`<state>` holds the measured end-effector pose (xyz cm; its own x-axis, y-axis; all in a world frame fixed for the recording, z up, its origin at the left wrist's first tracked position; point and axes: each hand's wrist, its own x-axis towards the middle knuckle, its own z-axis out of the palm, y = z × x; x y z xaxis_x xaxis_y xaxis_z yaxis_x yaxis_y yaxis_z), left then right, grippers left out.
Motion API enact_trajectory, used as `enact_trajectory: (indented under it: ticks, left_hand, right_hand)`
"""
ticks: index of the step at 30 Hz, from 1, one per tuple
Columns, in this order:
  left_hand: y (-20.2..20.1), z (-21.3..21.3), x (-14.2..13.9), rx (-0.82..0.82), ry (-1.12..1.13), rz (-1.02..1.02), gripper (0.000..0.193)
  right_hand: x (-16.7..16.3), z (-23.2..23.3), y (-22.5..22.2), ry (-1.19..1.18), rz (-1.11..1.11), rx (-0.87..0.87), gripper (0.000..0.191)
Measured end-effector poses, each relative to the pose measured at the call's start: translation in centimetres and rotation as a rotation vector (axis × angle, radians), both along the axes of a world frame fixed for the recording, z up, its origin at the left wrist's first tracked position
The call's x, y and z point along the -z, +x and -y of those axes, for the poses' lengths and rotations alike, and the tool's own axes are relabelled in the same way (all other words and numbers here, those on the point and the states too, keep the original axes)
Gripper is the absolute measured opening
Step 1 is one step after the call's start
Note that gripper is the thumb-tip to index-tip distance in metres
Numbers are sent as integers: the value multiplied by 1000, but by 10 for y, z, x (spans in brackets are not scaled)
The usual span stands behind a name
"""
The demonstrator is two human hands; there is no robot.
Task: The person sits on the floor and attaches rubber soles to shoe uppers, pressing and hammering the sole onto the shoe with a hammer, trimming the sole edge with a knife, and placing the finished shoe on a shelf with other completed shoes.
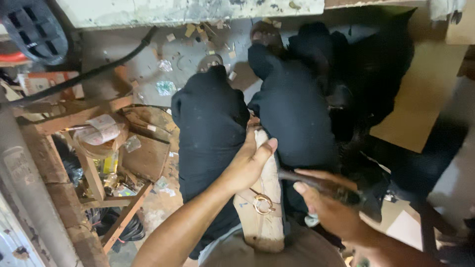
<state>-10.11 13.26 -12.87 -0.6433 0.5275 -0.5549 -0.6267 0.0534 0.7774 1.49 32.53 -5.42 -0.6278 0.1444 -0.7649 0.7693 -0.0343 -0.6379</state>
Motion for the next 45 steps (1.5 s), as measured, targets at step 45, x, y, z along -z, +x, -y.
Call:
enact_trajectory:
  ticks: [45]
  left_hand:
    - [86, 48, -169, 466, 69, -1116, 63]
  right_hand:
    - [-132, -6, 55, 58, -811, -506, 30]
